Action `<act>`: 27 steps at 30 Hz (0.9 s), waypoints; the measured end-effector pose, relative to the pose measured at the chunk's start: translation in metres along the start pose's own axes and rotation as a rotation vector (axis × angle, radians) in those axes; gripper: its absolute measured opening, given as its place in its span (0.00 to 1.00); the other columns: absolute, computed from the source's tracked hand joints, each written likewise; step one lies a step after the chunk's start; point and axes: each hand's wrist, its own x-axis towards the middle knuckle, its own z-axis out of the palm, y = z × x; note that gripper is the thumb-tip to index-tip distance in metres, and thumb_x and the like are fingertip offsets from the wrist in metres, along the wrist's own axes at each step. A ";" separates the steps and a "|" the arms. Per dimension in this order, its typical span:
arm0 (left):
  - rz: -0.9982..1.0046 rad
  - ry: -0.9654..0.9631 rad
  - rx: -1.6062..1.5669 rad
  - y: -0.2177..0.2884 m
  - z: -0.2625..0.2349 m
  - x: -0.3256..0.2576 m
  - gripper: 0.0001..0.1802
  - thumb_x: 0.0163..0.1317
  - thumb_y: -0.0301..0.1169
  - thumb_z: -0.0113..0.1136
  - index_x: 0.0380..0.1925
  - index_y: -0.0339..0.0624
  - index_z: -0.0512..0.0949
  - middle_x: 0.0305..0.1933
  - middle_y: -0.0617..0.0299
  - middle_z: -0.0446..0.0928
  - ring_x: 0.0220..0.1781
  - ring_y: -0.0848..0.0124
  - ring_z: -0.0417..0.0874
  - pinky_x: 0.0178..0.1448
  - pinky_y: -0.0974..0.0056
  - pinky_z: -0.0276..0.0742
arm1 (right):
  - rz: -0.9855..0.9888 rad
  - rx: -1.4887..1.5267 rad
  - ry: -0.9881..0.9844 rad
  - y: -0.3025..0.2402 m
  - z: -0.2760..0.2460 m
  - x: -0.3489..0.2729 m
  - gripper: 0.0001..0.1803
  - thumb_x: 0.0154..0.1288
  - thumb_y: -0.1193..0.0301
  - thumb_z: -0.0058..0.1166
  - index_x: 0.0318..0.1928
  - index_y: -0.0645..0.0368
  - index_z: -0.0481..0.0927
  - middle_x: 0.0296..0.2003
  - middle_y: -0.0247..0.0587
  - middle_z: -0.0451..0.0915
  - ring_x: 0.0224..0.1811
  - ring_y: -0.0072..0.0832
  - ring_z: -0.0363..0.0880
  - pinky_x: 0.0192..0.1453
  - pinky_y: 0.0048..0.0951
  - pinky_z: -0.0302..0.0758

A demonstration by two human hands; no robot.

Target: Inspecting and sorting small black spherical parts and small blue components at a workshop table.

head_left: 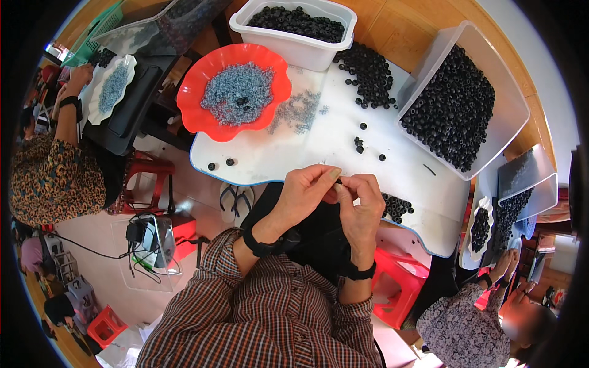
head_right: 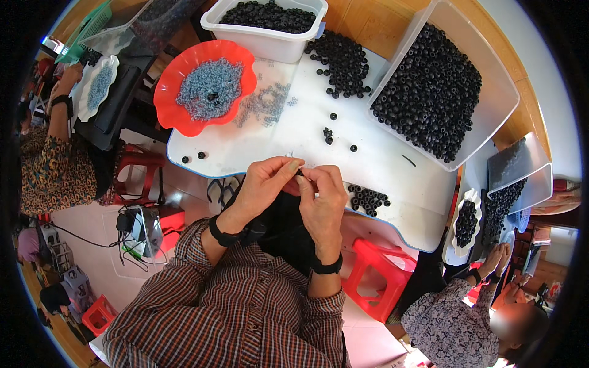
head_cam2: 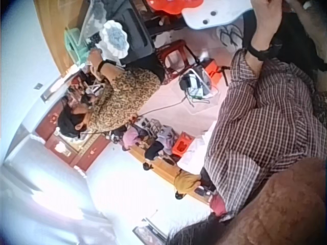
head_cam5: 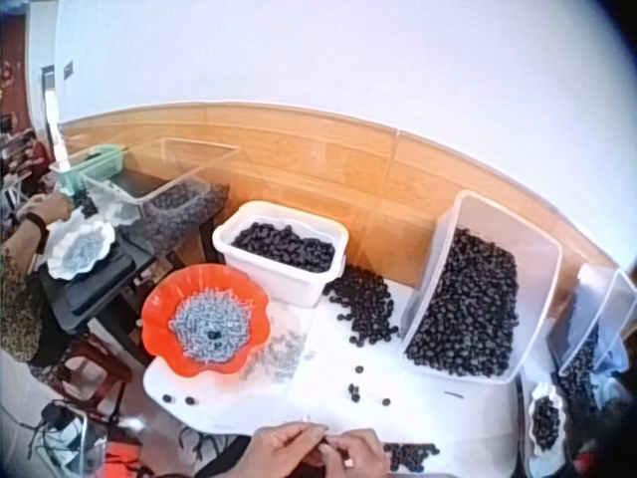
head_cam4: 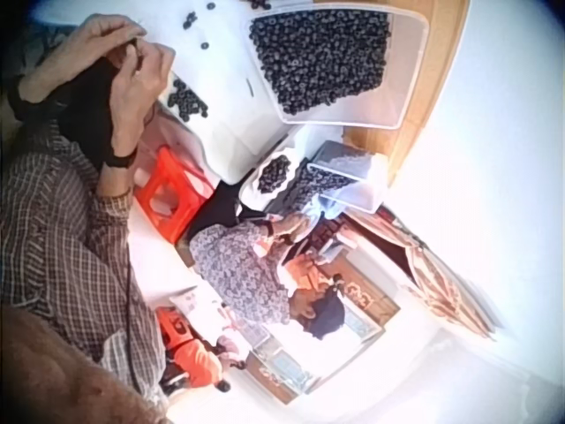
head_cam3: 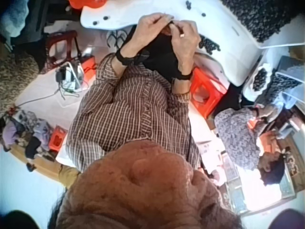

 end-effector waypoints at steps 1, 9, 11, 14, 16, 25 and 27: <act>-0.002 0.011 0.018 0.002 0.002 -0.001 0.13 0.71 0.30 0.56 0.46 0.29 0.80 0.34 0.59 0.82 0.34 0.74 0.84 0.41 0.69 0.85 | -0.005 -0.007 -0.001 0.000 0.000 0.000 0.07 0.56 0.83 0.62 0.36 0.66 0.79 0.34 0.44 0.77 0.30 0.32 0.80 0.33 0.28 0.77; -0.098 -0.018 -0.047 0.000 -0.003 -0.001 0.12 0.69 0.28 0.59 0.46 0.29 0.80 0.36 0.59 0.82 0.34 0.74 0.84 0.40 0.69 0.85 | 0.119 0.005 -0.030 -0.006 0.002 -0.006 0.06 0.58 0.82 0.61 0.37 0.65 0.79 0.34 0.43 0.77 0.30 0.31 0.79 0.34 0.29 0.77; -0.122 -0.027 -0.070 -0.001 -0.006 -0.001 0.13 0.69 0.28 0.58 0.47 0.29 0.80 0.36 0.59 0.82 0.34 0.74 0.84 0.40 0.69 0.85 | 0.142 0.080 -0.034 -0.007 0.000 -0.007 0.07 0.59 0.81 0.61 0.39 0.64 0.80 0.34 0.40 0.76 0.31 0.28 0.79 0.35 0.27 0.76; -0.129 -0.086 -0.305 0.001 -0.009 0.003 0.14 0.72 0.30 0.54 0.49 0.30 0.79 0.34 0.59 0.81 0.30 0.74 0.81 0.37 0.68 0.83 | 0.153 0.289 0.070 -0.002 0.004 -0.011 0.07 0.62 0.81 0.60 0.41 0.64 0.81 0.36 0.37 0.77 0.32 0.22 0.77 0.36 0.24 0.75; -0.135 -0.102 -0.356 0.003 -0.014 0.003 0.14 0.72 0.31 0.54 0.49 0.31 0.79 0.34 0.59 0.81 0.30 0.74 0.81 0.37 0.69 0.82 | 0.156 0.303 0.084 -0.001 0.005 -0.013 0.06 0.64 0.80 0.60 0.41 0.65 0.81 0.37 0.36 0.77 0.34 0.21 0.77 0.38 0.23 0.75; -0.069 -0.193 -0.583 0.004 -0.017 -0.001 0.14 0.72 0.32 0.53 0.49 0.32 0.78 0.32 0.59 0.78 0.29 0.75 0.77 0.33 0.68 0.79 | 0.231 0.425 0.108 -0.005 0.016 -0.023 0.05 0.68 0.78 0.57 0.43 0.65 0.80 0.38 0.34 0.77 0.40 0.18 0.75 0.44 0.19 0.72; -0.056 -0.194 -0.605 0.007 -0.014 -0.003 0.14 0.72 0.32 0.53 0.49 0.32 0.78 0.31 0.60 0.76 0.28 0.76 0.75 0.32 0.69 0.77 | 0.233 0.448 0.105 -0.004 0.017 -0.023 0.05 0.69 0.78 0.56 0.43 0.65 0.80 0.38 0.34 0.77 0.39 0.18 0.75 0.44 0.19 0.72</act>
